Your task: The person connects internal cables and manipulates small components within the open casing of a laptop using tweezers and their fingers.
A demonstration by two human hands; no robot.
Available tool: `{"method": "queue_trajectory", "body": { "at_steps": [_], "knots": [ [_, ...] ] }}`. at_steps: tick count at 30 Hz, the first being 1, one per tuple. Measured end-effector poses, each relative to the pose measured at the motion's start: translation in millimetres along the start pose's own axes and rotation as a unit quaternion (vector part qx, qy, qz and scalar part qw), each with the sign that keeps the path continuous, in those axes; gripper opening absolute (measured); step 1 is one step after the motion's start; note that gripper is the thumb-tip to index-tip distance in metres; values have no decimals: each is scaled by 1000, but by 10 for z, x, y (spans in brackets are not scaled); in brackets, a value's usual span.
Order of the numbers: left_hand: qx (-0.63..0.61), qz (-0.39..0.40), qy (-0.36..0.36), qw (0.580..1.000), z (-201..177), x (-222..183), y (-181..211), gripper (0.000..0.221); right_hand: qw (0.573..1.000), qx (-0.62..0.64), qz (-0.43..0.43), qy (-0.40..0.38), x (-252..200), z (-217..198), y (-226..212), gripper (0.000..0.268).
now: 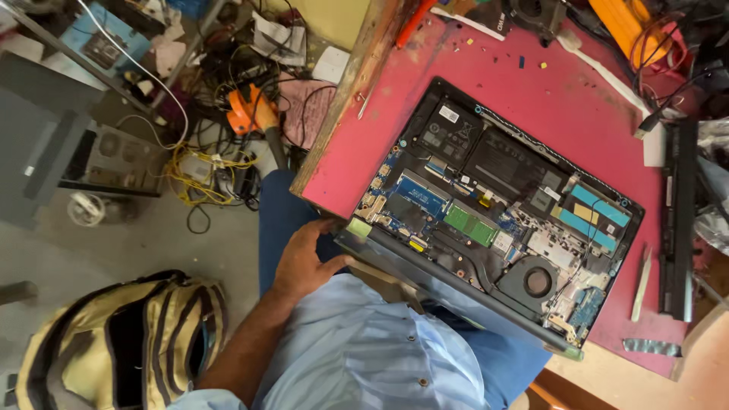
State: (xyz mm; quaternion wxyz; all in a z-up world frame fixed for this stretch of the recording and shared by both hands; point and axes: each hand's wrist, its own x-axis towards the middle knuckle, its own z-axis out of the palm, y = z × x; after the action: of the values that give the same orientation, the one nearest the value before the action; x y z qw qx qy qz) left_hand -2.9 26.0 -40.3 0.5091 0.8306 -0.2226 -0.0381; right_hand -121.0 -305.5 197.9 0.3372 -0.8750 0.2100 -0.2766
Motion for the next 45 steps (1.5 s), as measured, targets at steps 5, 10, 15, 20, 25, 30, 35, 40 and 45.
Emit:
{"method": "queue_trajectory", "body": {
  "at_steps": [5,10,15,20,25,30,35,40,45],
  "knots": [
    [11,-37,-24,999,-28,-5,-42,64,992,17,-82,-93,-96,-154,-593,27],
    [33,-79,-71,994,-23,63,-23,35,950,4,-212,-228,191,283,-1337,25],
    [44,-75,-69,994,5,78,2,33,908,-48,-331,-254,420,709,-1630,25],
    [51,-38,-46,997,38,39,-65,34,905,-34,-323,-274,440,880,-1516,19],
    [70,-41,-45,996,73,18,-124,38,906,-36,-312,-284,427,950,-1447,15],
    [76,-46,-48,995,57,12,-127,41,912,-40,-301,-276,441,1013,-1415,12],
    [77,-46,-57,994,40,30,-118,42,910,-54,-308,-273,457,1033,-1398,12],
    [66,-41,-50,996,49,33,-133,43,908,-65,-295,-290,503,1029,-1422,14],
    [70,-40,-51,995,53,39,-137,43,861,-239,-326,-308,669,1050,-1608,19]
  ]
}}
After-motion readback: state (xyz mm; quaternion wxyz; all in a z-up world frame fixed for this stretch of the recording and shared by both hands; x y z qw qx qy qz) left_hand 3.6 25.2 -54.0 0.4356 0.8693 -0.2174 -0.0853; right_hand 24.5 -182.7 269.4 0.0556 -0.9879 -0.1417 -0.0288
